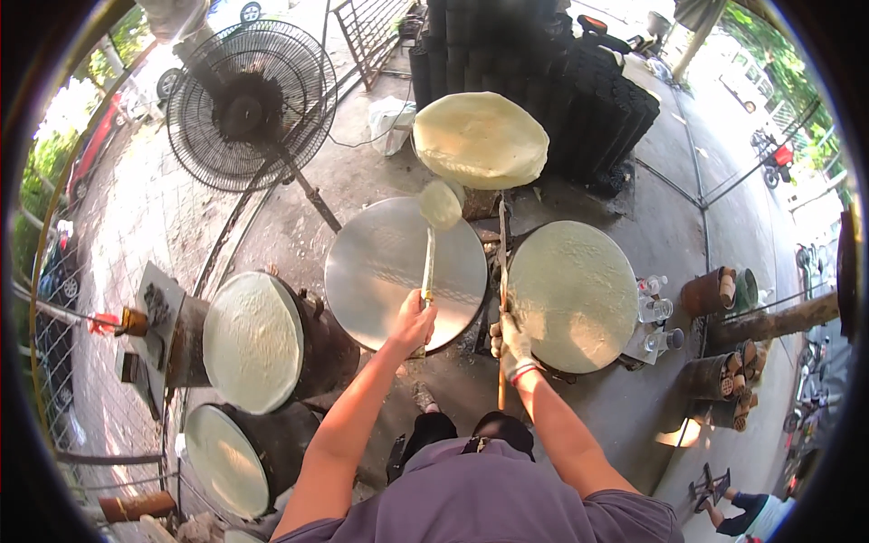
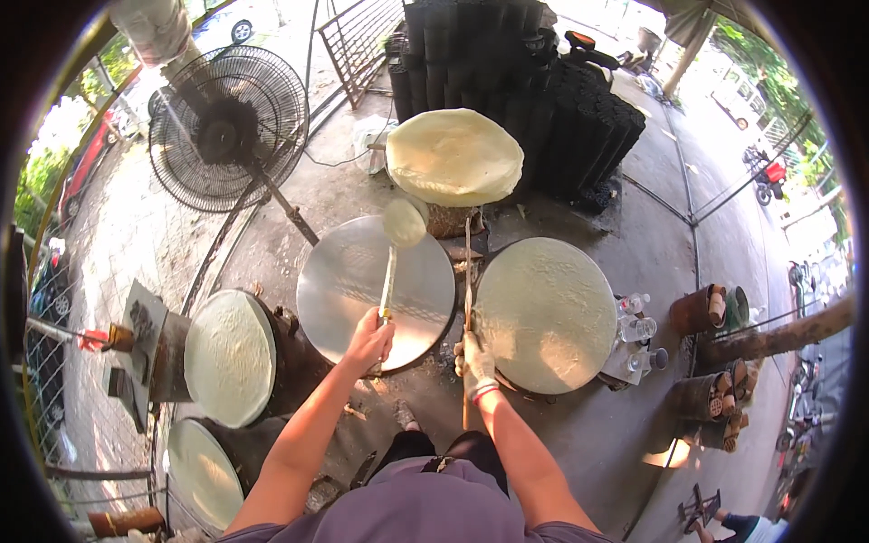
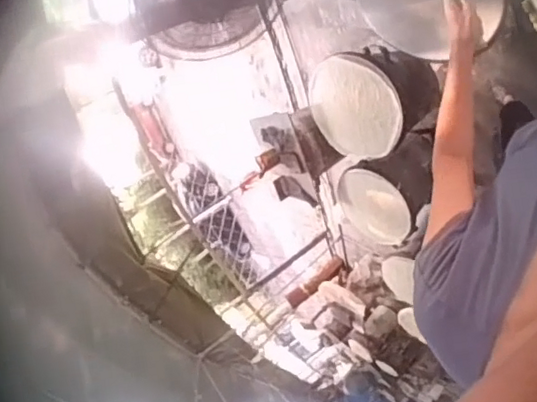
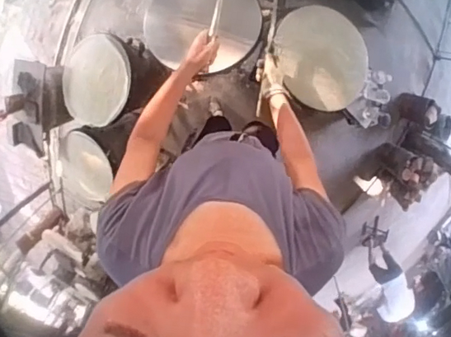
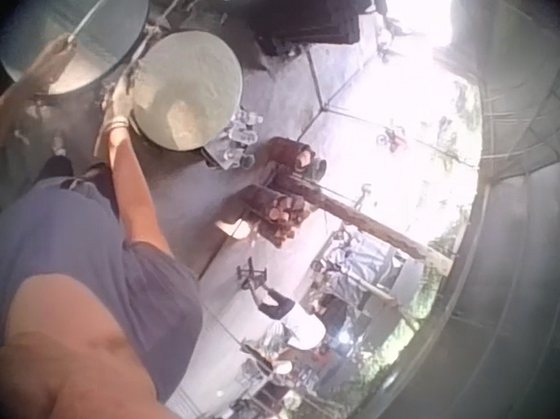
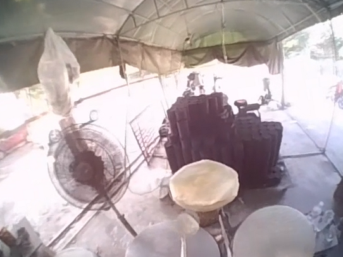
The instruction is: The person spreads batter onto multiple hot plates using a ladle and peels off the cooked thin skins using a wooden stick, repeating the process across several plates in a commercial food stall setting.
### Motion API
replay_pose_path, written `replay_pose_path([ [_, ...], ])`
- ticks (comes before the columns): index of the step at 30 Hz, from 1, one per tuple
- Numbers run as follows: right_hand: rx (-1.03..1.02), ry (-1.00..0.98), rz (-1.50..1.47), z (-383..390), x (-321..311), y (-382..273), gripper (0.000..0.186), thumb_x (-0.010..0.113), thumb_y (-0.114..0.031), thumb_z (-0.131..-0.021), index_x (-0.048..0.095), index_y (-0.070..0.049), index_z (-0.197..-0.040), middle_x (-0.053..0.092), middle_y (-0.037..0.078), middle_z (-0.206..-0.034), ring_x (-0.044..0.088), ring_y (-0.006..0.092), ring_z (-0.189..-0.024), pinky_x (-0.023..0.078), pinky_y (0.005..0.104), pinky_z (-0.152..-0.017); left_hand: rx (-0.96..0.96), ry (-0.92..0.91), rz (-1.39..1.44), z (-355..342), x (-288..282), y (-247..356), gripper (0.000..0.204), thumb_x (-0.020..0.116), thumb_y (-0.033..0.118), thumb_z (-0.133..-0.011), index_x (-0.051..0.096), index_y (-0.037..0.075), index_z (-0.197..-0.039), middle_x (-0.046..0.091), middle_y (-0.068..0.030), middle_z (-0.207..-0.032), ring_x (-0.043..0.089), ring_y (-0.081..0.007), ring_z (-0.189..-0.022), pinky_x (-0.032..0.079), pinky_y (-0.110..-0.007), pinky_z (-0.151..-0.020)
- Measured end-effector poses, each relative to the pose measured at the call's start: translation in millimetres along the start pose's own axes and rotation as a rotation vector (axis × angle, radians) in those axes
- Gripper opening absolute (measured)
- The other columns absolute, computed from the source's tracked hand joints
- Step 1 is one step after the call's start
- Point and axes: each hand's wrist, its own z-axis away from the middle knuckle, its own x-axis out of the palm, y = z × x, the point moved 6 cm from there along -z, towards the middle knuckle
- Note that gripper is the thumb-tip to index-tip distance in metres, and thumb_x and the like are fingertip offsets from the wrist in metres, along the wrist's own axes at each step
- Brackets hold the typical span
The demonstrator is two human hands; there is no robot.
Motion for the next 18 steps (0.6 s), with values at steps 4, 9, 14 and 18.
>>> replay_pose_path([
  [4,-0.560,0.108,0.274,-16.3,28.1,30.8,0.035,0.059,-0.025,-0.091,0.058,-0.010,-0.123,0.064,0.006,-0.079,0.058,0.0136,-0.064,0.044,0.0244,-0.056,0.066,0.104,-0.715,-55.3,-55.3,-52.5,0.030,0.052,0.013,-0.084,0.041,0.001,-0.109,0.055,-0.0188,-0.068,0.057,-0.0327,-0.056,0.045,-0.043,-0.052],
  [9,-0.462,0.348,1.066,21.7,86.6,-6.0,0.036,0.050,-0.032,-0.091,0.058,-0.013,-0.121,0.063,0.022,-0.105,0.062,0.0411,-0.088,0.049,0.0457,-0.079,0.292,0.149,-1.029,-68.4,-117.5,-43.3,0.024,0.052,0.011,-0.082,0.044,0.001,-0.103,0.059,-0.0282,-0.077,0.058,-0.0460,-0.073,0.046,-0.052,-0.064],
  [14,-0.029,0.113,0.155,-3.2,133.8,-17.0,0.030,0.058,-0.021,-0.089,0.063,-0.011,-0.117,0.053,0.000,-0.061,0.043,0.0076,-0.044,0.034,0.0217,-0.041,0.328,0.164,-1.173,-72.6,-160.0,-23.8,0.029,0.043,0.008,-0.086,0.044,-0.002,-0.112,0.060,-0.0246,-0.086,0.060,-0.0419,-0.075,0.049,-0.049,-0.065],
  [18,-0.269,0.335,0.628,-12.1,99.9,27.7,0.037,0.055,-0.036,-0.090,0.061,-0.012,-0.117,0.062,0.017,-0.074,0.056,0.0238,-0.061,0.046,0.0407,-0.061,0.206,0.180,-1.311,-62.4,-193.2,-24.7,0.048,0.047,0.007,-0.082,0.039,0.000,-0.129,0.056,-0.0252,-0.105,0.061,-0.0430,-0.083,0.049,-0.049,-0.070],
])
